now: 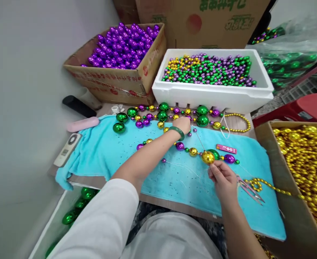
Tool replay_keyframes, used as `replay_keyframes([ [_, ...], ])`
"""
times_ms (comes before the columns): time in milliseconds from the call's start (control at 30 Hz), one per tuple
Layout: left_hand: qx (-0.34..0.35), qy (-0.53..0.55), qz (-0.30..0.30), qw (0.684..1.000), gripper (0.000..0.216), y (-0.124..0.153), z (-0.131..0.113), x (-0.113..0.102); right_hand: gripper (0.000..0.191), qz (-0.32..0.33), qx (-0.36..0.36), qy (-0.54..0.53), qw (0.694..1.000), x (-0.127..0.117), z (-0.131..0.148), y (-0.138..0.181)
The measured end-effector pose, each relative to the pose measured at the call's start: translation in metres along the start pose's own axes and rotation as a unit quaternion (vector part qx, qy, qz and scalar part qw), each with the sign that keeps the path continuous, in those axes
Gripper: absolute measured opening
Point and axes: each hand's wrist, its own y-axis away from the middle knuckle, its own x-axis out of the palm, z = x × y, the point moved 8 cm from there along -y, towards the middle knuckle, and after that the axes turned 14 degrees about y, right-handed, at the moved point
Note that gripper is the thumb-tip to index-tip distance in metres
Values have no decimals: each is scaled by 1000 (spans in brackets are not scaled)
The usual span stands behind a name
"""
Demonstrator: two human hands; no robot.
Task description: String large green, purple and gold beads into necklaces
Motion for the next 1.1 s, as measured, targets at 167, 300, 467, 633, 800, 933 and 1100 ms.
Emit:
replay_keyframes([
  [167, 2, 41, 0, 999, 25, 2, 3, -7, 19, 3, 0, 5, 1000, -4, -3, -2],
  [300, 24, 264, -54, 963, 25, 36, 6, -41, 19, -10, -11, 26, 1000, -1, 6, 0],
  [467, -70, 740, 29, 669, 19, 96, 33, -45, 20, 5, -20, 40, 999, 14, 19, 4],
  [633, -108, 825, 16, 554, 14, 131, 53, -43, 21, 27, -13, 65, 997, 30, 20, 7],
  [800, -103, 840, 4, 532, 17, 139, 62, -43, 23, 36, -6, 80, 996, 39, 19, 9],
  [933, -76, 829, 9, 554, 19, 140, 64, -47, 23, 44, -14, 91, 995, 42, 23, 8],
  [1100, -38, 784, -27, 619, 19, 140, 68, -53, 23, 57, -19, 108, 992, 43, 22, 4],
])
